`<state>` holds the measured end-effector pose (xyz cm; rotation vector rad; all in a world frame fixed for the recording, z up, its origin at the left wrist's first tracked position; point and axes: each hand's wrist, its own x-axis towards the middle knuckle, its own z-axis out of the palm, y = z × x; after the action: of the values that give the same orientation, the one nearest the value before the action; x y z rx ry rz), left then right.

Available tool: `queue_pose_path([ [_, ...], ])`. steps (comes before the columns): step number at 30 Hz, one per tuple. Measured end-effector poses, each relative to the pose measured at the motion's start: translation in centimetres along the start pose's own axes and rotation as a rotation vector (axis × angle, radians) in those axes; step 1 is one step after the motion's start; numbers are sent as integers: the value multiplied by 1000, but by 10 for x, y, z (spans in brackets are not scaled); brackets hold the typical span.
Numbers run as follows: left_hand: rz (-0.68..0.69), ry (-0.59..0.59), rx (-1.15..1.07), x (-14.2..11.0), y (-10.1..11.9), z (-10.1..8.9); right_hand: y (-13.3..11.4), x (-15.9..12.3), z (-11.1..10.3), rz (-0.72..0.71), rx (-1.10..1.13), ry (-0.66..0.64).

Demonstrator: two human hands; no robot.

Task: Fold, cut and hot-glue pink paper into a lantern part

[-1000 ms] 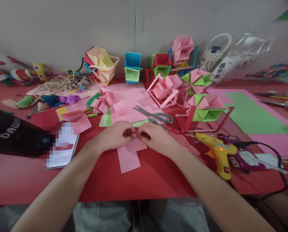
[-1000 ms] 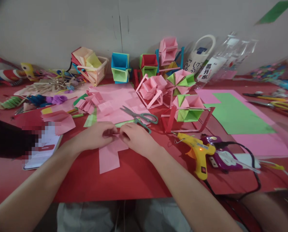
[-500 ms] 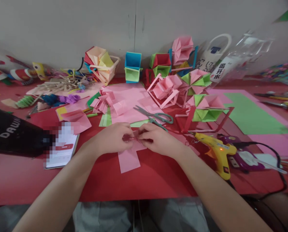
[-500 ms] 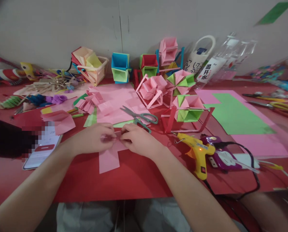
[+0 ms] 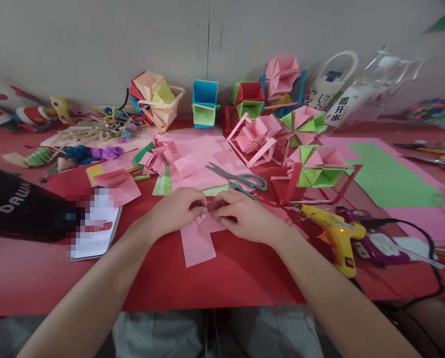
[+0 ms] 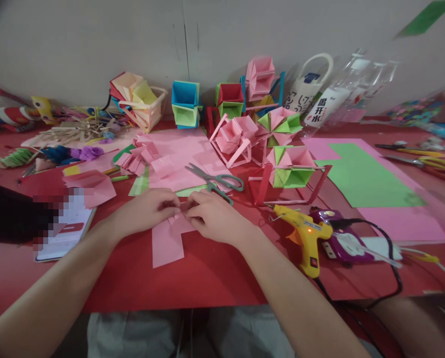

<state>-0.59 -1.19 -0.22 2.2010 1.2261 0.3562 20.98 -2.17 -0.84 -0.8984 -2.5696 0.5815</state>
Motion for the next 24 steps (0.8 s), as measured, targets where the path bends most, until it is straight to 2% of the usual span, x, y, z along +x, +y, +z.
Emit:
queue_pose_path([
  [10,-208,96,6,3,-6,8,4,3,-3,59,-24,64],
  [15,-196,57,-37,4,-4,7,11,4,0,180,-72,149],
  [18,-201,34,-49,5,-4,7,11,5,3,225,-116,125],
  [24,-136,70,-16,3,0,7,7,10,8,298,-124,88],
])
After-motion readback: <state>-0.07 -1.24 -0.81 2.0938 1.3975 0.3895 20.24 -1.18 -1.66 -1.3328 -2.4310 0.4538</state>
